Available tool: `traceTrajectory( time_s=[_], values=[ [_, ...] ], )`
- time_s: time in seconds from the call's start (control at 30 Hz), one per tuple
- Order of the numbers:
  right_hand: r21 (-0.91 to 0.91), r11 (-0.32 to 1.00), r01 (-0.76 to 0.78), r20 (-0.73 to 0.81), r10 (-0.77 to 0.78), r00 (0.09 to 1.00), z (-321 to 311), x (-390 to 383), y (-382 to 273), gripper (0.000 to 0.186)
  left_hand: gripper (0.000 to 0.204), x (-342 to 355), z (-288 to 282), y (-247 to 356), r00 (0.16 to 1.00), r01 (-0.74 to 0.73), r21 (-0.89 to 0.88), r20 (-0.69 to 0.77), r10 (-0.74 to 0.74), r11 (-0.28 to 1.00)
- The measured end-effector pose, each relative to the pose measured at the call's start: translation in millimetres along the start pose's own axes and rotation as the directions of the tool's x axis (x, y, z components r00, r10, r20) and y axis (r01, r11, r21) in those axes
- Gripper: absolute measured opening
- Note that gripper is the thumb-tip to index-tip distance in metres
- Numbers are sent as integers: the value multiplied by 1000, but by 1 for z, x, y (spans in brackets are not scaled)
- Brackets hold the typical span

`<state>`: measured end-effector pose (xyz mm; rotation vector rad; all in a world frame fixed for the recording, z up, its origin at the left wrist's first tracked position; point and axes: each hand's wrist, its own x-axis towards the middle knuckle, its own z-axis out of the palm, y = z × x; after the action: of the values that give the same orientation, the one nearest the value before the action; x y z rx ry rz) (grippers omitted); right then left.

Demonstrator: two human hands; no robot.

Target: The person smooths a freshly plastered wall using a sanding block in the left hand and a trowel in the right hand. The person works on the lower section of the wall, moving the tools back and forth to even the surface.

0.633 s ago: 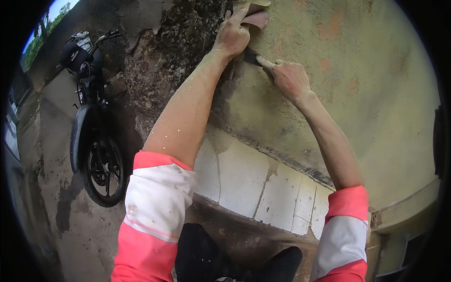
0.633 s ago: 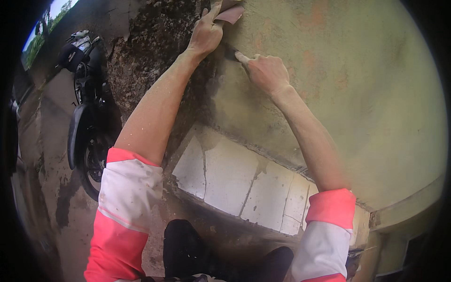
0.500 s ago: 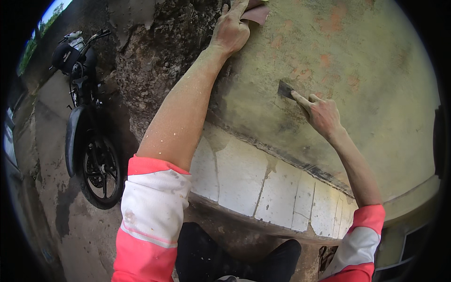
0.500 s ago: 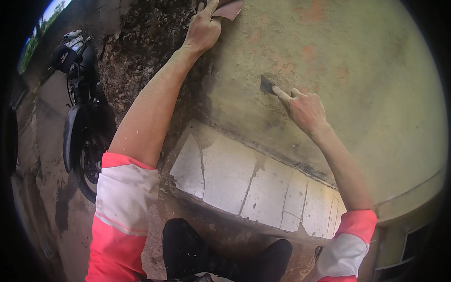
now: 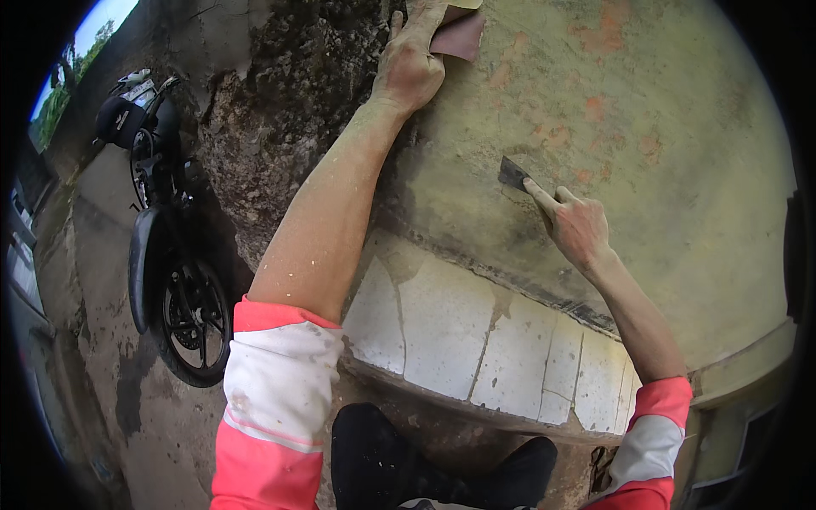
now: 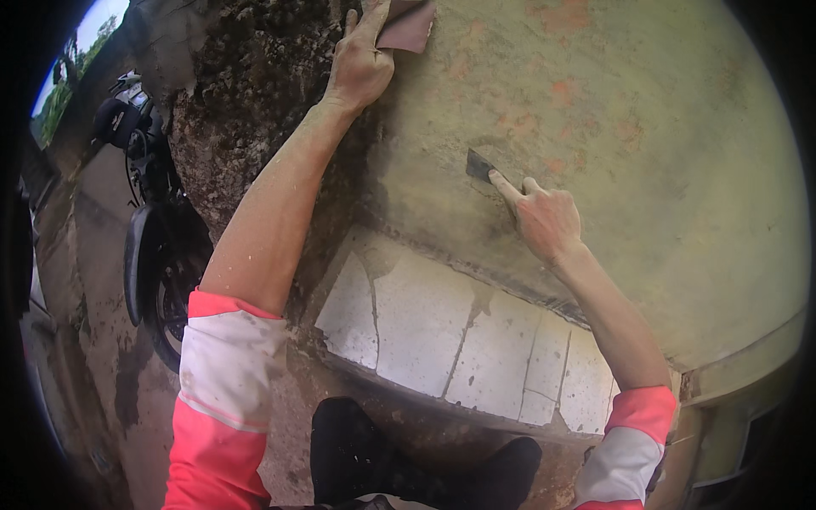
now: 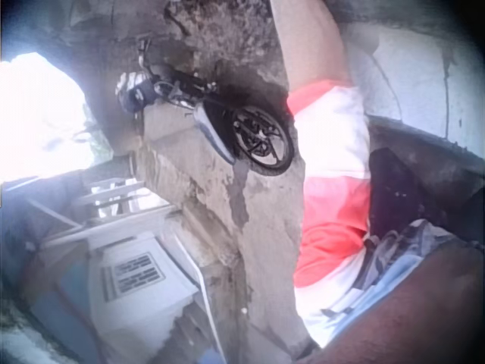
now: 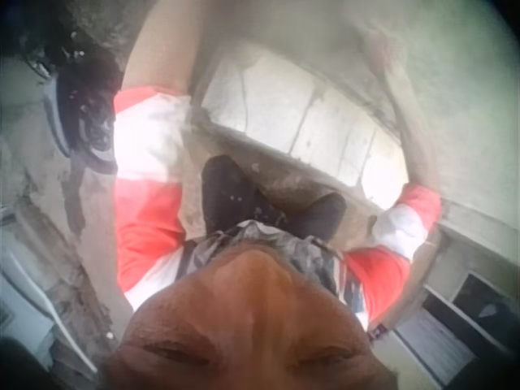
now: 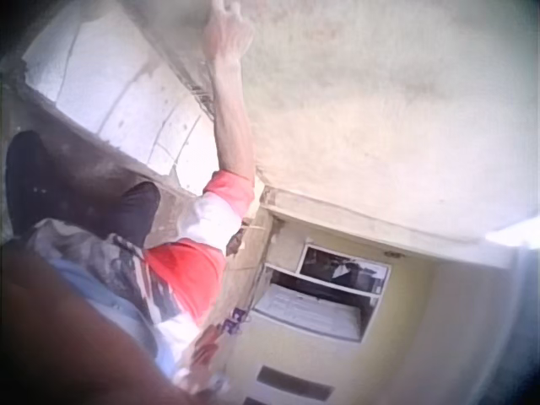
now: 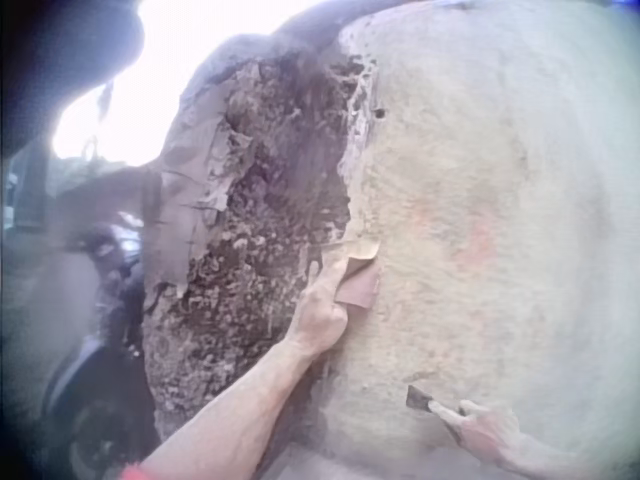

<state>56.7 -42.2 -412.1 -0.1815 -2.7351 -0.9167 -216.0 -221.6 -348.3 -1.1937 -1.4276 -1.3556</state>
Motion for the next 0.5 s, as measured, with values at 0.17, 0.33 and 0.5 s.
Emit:
traceTrajectory(
  time_s=[0.17,0.33,0.5],
  values=[
    [-14,999,29,-104,-31,994,9,19,-23,50,70,-5,6,-5,999,-41,68,-28,43,997],
    [77,997,-17,-69,22,997,22,-40,16,65,74,4,-6,-3,999,-52,77,-3,53,996],
    [44,997,-62,-182,69,981,30,21,-46,60,67,3,-3,-8,998,-55,86,48,51,995]
  ],
)
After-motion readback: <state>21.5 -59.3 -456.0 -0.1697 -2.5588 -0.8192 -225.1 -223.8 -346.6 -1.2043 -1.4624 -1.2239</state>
